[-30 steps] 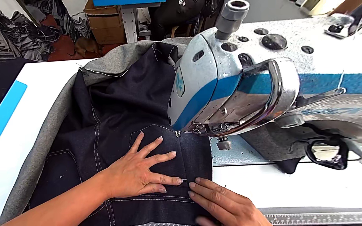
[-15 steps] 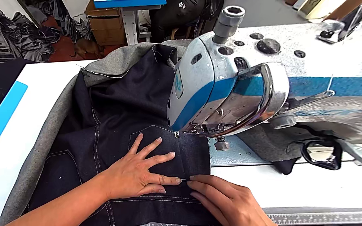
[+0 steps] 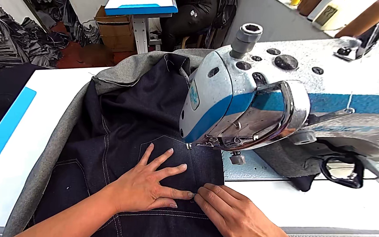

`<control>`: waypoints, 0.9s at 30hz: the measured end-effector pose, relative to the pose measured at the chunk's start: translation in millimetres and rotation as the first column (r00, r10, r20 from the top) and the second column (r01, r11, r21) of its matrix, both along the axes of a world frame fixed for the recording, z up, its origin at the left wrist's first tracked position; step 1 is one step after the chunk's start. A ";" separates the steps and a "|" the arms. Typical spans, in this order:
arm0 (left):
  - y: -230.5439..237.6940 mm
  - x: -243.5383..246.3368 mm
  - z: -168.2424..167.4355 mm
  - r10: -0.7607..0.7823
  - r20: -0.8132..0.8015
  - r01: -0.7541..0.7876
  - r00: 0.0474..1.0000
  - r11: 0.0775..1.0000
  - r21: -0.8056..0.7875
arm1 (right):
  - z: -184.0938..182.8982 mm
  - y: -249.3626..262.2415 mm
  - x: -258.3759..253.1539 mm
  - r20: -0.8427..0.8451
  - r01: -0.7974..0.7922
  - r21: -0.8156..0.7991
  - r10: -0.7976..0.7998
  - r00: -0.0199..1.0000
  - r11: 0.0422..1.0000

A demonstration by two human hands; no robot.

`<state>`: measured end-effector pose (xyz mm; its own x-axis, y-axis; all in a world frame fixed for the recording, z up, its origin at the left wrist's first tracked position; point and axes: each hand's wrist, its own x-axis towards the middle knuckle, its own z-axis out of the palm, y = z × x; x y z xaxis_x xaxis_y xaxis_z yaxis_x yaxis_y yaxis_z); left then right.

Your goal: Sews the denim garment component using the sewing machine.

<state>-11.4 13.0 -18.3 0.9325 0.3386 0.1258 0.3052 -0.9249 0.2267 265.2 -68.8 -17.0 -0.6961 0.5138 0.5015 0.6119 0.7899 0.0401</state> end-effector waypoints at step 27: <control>67.6 5.2 2.3 0.033 0.078 -0.032 0.996 0.999 -0.021 | -16.0 35.8 9.5 -0.147 0.160 -0.212 -0.193 0.970 0.964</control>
<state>-6.2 80.6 -16.0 0.9086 0.3716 0.1908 0.3155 -0.9098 0.2696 274.7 -33.0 -33.0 -0.5016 0.7212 0.4778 0.7275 0.6505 -0.2182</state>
